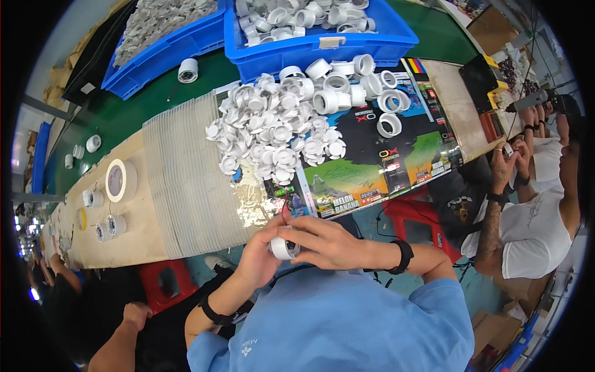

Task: The worker is assembling small white plastic electronic housings, inserting circuit boards and connecting red and black wires on a factory assembly line.

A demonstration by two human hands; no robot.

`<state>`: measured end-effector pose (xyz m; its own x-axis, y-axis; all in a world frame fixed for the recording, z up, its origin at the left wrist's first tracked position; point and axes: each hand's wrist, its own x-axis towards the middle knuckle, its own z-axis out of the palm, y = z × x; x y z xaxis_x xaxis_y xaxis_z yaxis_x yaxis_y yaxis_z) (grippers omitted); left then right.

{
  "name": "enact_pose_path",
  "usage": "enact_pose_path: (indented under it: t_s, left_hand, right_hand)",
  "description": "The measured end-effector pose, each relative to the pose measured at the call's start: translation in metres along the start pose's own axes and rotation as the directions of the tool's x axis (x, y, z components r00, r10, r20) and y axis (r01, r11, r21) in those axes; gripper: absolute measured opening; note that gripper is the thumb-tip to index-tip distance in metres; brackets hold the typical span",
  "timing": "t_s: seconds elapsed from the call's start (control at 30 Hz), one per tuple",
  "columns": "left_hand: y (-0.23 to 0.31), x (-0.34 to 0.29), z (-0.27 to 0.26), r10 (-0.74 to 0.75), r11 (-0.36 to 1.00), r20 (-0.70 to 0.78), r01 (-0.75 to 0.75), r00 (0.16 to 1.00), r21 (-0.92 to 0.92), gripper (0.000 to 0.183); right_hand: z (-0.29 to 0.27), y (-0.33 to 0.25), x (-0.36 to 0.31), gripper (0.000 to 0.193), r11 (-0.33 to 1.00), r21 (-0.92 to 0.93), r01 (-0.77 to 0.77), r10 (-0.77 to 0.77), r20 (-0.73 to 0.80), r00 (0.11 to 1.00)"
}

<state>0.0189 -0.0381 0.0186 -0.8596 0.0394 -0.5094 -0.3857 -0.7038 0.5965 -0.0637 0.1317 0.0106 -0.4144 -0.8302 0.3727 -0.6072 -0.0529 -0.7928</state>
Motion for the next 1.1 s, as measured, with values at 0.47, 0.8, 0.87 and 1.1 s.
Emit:
enact_pose_path:
  t_s: [0.47, 0.8, 0.87, 1.1]
  left_hand:
    - [0.015, 0.026, -0.008, 0.057, 0.992, 0.185, -0.035, 0.981, -0.119, 0.043]
    - [0.009, 0.022, 0.007, 0.365, 0.89, 0.049, -0.364, 0.93, 0.274, 0.053]
    - [0.002, 0.02, 0.006, 0.318, 0.886, 0.014, -0.303, 0.948, 0.351, 0.054]
    - [-0.003, 0.01, 0.032, 0.424, 0.774, 0.064, -0.398, 0.903, 0.493, 0.024]
  right_hand:
    - [-0.152, 0.086, -0.038, 0.015, 0.375, -0.699, -0.609, 0.303, -0.529, 0.793]
    - [-0.041, 0.0, 0.007, 0.039, 0.941, -0.03, -0.336, 0.314, -0.288, 0.905]
    - [-0.022, 0.006, 0.023, 0.04, 0.894, 0.36, -0.268, 0.433, -0.538, 0.723]
    - [0.008, 0.008, 0.066, 0.037, 0.802, 0.593, -0.072, 0.444, -0.511, 0.736]
